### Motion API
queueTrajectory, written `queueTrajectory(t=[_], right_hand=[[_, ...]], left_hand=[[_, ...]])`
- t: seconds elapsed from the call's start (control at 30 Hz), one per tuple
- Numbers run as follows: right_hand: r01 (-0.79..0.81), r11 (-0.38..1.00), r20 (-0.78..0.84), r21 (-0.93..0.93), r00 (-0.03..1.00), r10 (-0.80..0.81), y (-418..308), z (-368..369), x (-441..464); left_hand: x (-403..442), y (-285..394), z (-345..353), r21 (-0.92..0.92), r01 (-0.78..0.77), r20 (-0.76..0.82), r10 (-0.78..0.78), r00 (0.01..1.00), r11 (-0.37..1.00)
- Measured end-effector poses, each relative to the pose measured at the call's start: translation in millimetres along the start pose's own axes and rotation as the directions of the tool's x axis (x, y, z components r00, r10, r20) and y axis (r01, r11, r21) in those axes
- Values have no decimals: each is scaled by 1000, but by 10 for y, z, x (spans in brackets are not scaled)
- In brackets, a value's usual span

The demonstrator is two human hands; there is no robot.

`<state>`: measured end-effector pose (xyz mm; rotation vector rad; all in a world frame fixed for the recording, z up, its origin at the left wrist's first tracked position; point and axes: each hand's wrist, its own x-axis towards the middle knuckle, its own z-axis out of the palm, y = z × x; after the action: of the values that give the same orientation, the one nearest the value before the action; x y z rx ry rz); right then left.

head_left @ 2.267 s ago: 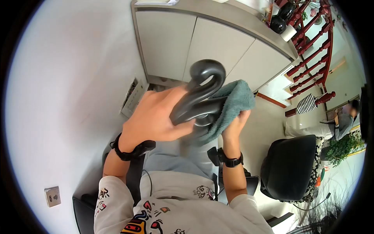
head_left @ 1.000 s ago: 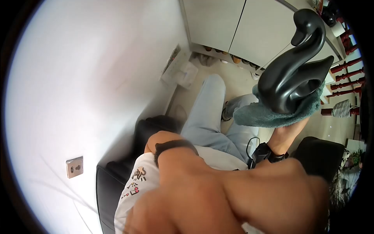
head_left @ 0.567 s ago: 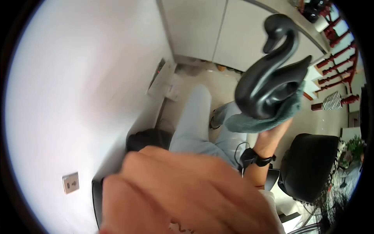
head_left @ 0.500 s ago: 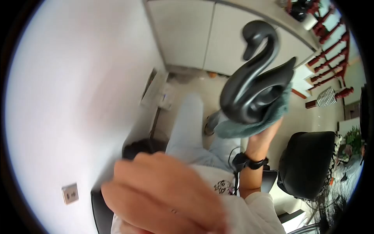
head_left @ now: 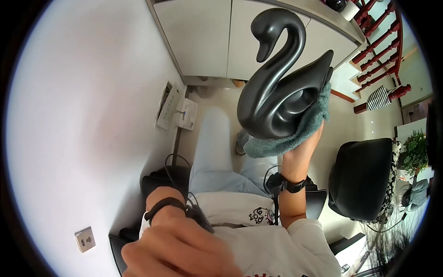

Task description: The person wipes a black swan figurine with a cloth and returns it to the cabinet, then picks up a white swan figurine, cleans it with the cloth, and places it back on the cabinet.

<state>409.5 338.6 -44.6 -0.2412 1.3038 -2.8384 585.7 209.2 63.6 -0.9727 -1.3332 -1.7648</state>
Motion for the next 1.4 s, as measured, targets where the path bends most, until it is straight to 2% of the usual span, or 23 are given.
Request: queueTrajectory(t=[0.07,0.27,0.33,0.4,0.47,0.5,0.57,0.67,0.73,0.8,0.87,0.93,1.03,1.13,1.17,1.23,1.27,1.33,1.4], right_hand=[[-12,1000,-24,6,1000,13,13,-22,19],[-22,999,-150,39,988,28,23,32,-32],[-40,998,-146,57,988,48,-7,13,-17],[-84,994,-130,65,987,92,-19,-20,7],[-74,995,-72,60,994,79,-49,72,-17],[-52,998,-72,38,996,55,-17,94,-30],[-22,1000,-37,8,999,23,42,106,-68],[86,980,-18,-177,996,-90,262,-65,-53],[247,823,49,-512,965,-259,297,-131,-12],[208,920,10,-333,976,-217,283,-115,53],[308,869,200,-388,948,-247,182,-72,150],[268,923,231,-276,951,-206,44,36,184],[349,790,125,-504,935,-333,78,-20,208],[278,903,-68,-327,946,-316,97,-55,242],[425,791,119,-441,901,-418,31,-22,223],[701,471,504,-536,713,-487,-155,64,185],[725,420,553,-546,688,-470,-185,128,217],[837,192,686,-512,534,-494,-350,320,291],[859,185,743,-478,508,-436,-331,320,345]], left_hand=[[-11,9,-49,20,-19,27,19,999,1000],[-2,-88,-326,316,19,-23,-13,1000,948],[53,-303,-480,527,152,-162,-76,984,836],[179,-655,-550,662,349,-295,-198,935,664],[154,-975,-487,630,415,-298,-289,910,656],[1,-1118,-514,526,482,-265,-404,876,701],[-123,-1210,-494,441,553,-250,-496,832,707],[-185,-1197,-448,527,541,-310,-444,840,655],[-208,-1185,-425,610,499,-301,-403,864,615],[-207,-1171,-366,603,530,-344,-405,847,596],[-215,-1147,-337,626,533,-349,-407,844,569],[-223,-1121,-347,678,500,-315,-401,860,539],[-245,-1128,-370,762,386,-257,-305,917,520],[-253,-1088,-411,775,392,-246,-336,909,495],[-250,-1080,-410,764,410,-253,-353,901,499],[-235,-1066,-406,738,445,-269,-384,883,507],[-234,-1062,-398,737,445,-274,-378,884,508],[-234,-1062,-381,735,446,-283,-367,886,510],[-217,-1070,-361,723,455,-305,-351,885,520]])
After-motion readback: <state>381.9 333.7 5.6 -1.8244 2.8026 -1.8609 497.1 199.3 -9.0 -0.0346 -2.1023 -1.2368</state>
